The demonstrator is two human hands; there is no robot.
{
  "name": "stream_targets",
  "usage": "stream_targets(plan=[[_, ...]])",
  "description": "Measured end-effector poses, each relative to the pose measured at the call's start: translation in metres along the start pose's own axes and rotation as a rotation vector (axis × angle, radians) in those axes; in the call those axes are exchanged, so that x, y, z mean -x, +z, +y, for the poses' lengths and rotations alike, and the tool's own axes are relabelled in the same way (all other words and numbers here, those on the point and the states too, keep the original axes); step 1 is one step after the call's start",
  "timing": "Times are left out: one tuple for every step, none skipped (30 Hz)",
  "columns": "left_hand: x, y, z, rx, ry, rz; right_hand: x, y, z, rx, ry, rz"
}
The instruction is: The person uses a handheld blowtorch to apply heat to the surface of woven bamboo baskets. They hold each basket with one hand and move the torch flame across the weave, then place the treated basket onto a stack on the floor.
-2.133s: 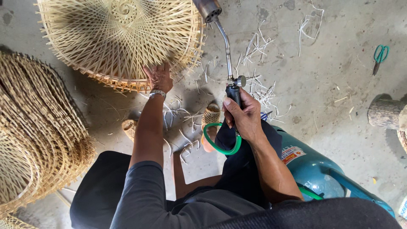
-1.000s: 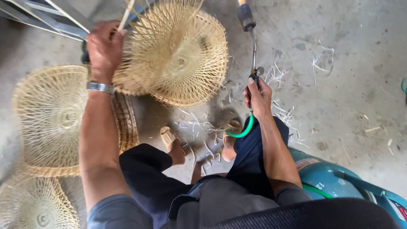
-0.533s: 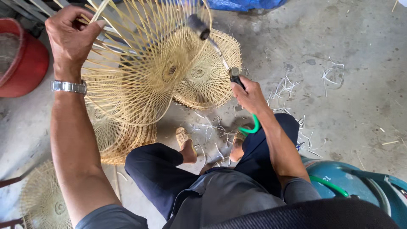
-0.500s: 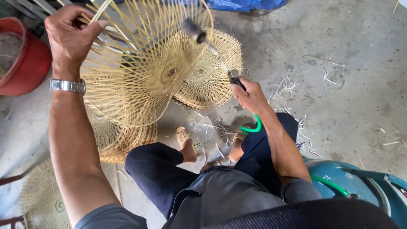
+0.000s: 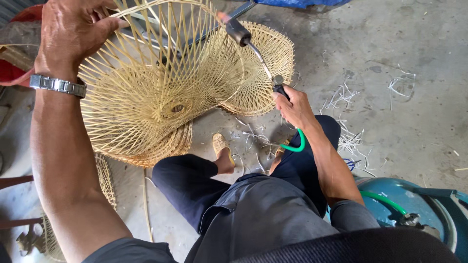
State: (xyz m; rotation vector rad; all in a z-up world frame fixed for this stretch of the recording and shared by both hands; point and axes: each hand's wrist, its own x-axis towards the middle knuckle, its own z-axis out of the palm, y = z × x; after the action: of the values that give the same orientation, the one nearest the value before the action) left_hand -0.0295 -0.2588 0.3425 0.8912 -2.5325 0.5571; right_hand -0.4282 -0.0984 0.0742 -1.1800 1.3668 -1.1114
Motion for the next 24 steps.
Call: stream_targets(plan=[[0.001, -0.003, 0.001, -0.017, -0.006, -0.004, -0.001, 0.002, -0.003, 0.002, -0.016, -0.026], [0.002, -0.005, 0.001, -0.035, -0.013, -0.007, -0.002, 0.004, -0.006, 0.003, -0.031, -0.052], [0.007, -0.007, 0.001, -0.064, -0.023, -0.008, 0.000, 0.008, -0.009, -0.002, -0.077, -0.092], [0.011, -0.009, 0.001, -0.093, -0.033, -0.009, 0.001, 0.013, -0.012, -0.008, -0.123, -0.131], [0.013, -0.010, 0.000, -0.067, -0.036, -0.017, 0.002, 0.017, -0.014, -0.016, -0.168, -0.170], [0.015, -0.011, -0.002, -0.041, -0.038, -0.025, 0.001, 0.022, -0.018, 0.003, -0.158, -0.141], [0.018, -0.012, -0.003, -0.022, -0.054, -0.022, -0.002, 0.028, -0.022, 0.024, -0.150, -0.110], [0.020, -0.013, -0.004, -0.003, -0.069, -0.019, -0.002, 0.033, -0.027, 0.044, -0.141, -0.080], [0.021, -0.013, -0.006, 0.007, -0.095, -0.007, -0.003, 0.035, -0.031, 0.043, -0.170, -0.102], [0.023, -0.013, -0.008, 0.017, -0.121, 0.006, -0.005, 0.036, -0.035, 0.042, -0.198, -0.125], [0.025, -0.013, -0.009, 0.030, -0.098, 0.041, -0.007, 0.037, -0.039, 0.042, -0.228, -0.148], [0.029, -0.013, -0.010, 0.043, -0.074, 0.075, -0.011, 0.038, -0.043, 0.070, -0.265, -0.146], [0.032, -0.013, -0.011, 0.059, -0.051, 0.105, -0.014, 0.038, -0.045, 0.098, -0.296, -0.145], [0.035, -0.013, -0.012, 0.068, -0.057, 0.121, -0.017, 0.038, -0.046, 0.125, -0.327, -0.143], [0.038, -0.013, -0.013, 0.080, -0.063, 0.135, -0.022, 0.038, -0.047, 0.101, -0.311, -0.123], [0.041, -0.013, -0.013, 0.093, -0.068, 0.149, -0.030, 0.038, -0.049, 0.077, -0.295, -0.103], [0.042, -0.013, -0.013, 0.086, -0.080, 0.159, -0.037, 0.037, -0.051, 0.056, -0.283, -0.081], [0.044, -0.013, -0.013, 0.078, -0.091, 0.168, -0.039, 0.034, -0.051, 0.038, -0.315, -0.099], [0.046, -0.015, -0.014, 0.066, -0.103, 0.183, -0.044, 0.031, -0.054, 0.022, -0.353, -0.117], [0.046, -0.016, -0.015, 0.073, -0.100, 0.203, -0.051, 0.030, -0.057, 0.005, -0.390, -0.136], [0.049, -0.017, -0.014, 0.084, -0.099, 0.213, -0.052, 0.031, -0.058, 0.048, -0.382, -0.100], [0.052, -0.017, -0.013, 0.095, -0.099, 0.223, -0.053, 0.031, -0.059, 0.090, -0.373, -0.063], [0.054, -0.016, -0.012, 0.100, -0.093, 0.228, -0.052, 0.031, -0.058, 0.133, -0.361, -0.026], [0.057, -0.016, -0.012, 0.104, -0.086, 0.233, -0.050, 0.031, -0.057, 0.147, -0.348, -0.038]])
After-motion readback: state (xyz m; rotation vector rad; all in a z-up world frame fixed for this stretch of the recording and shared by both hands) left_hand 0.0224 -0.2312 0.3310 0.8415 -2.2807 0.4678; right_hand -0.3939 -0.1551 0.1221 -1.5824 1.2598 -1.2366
